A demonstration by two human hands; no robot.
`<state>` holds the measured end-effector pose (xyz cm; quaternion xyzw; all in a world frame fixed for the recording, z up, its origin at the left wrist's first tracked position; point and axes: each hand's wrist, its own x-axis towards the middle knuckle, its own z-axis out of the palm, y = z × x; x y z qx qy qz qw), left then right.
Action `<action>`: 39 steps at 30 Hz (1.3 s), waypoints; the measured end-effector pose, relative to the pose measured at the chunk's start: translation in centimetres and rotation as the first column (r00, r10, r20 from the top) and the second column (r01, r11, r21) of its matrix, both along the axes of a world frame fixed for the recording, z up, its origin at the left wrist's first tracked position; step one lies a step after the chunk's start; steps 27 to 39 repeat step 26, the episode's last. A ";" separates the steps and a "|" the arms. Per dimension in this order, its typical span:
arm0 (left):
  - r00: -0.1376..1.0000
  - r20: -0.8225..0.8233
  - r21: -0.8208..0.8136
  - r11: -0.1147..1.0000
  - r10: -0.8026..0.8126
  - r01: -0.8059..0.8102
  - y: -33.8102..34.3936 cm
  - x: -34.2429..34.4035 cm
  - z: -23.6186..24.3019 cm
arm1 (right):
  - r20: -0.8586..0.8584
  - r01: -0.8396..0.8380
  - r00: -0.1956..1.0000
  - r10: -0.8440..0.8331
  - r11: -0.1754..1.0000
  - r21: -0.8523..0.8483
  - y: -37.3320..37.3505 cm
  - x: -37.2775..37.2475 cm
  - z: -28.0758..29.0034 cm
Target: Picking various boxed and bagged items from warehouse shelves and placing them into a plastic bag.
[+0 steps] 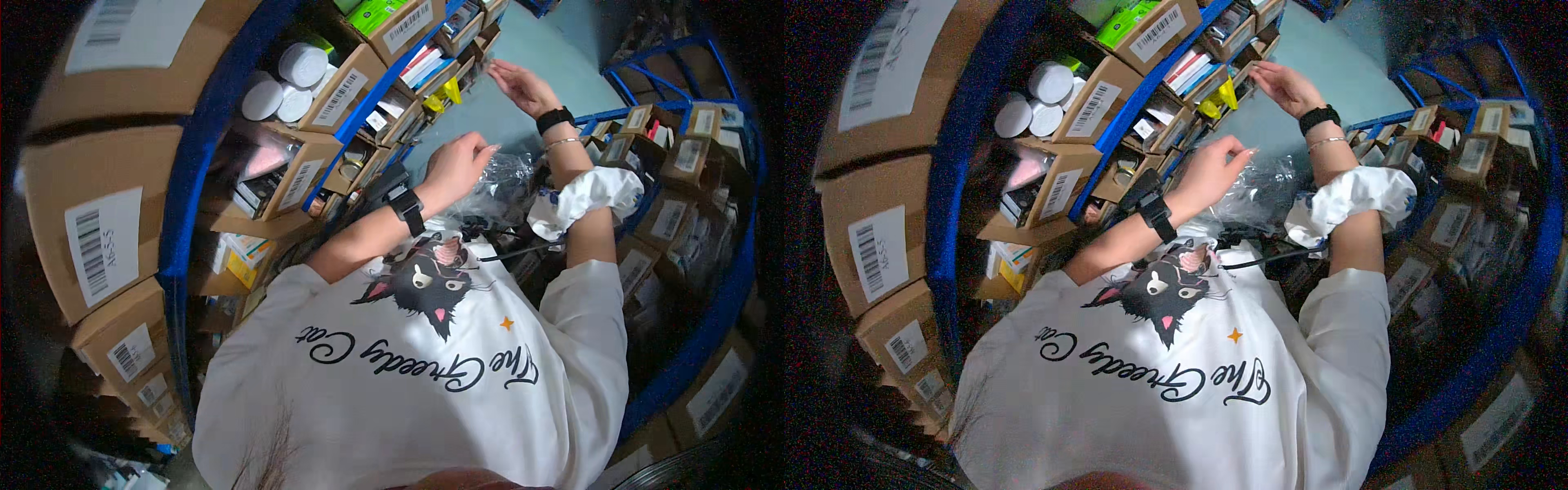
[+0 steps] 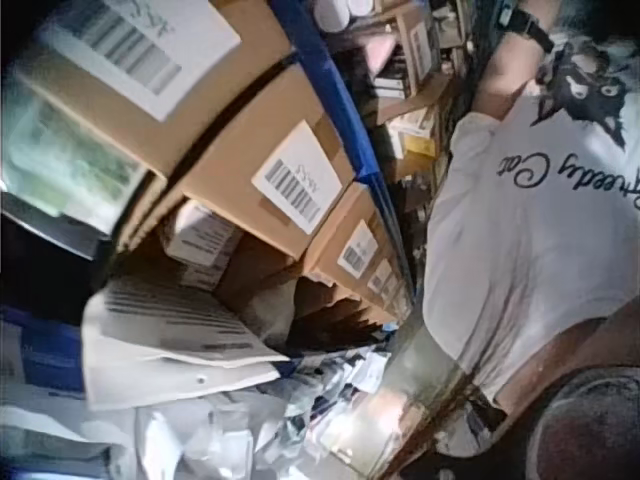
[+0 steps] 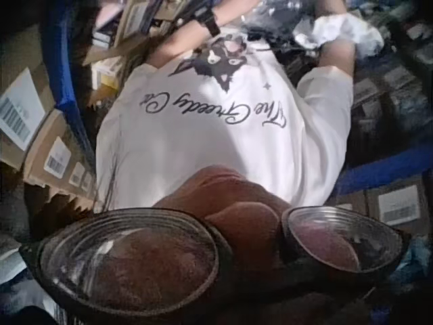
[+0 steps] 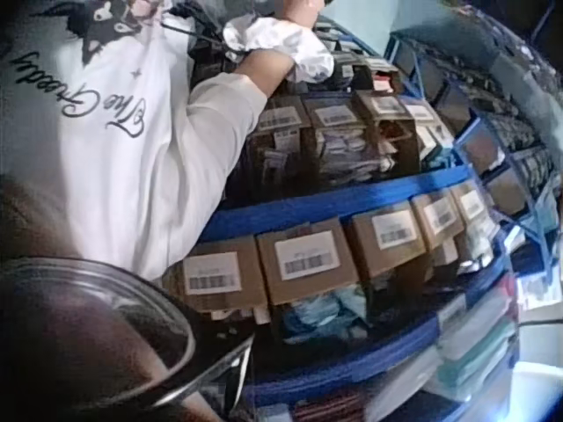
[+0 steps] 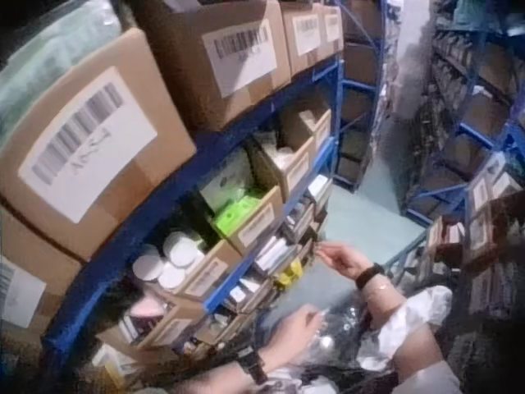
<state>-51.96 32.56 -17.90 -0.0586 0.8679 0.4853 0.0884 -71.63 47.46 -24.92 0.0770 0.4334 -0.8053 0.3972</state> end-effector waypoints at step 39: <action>0.988 -0.098 0.575 0.803 -0.122 0.156 4.4 -19.4 -5.8 | -0.247 -0.327 0.857 0.452 0.848 0.417 9.8 -5.9 0.6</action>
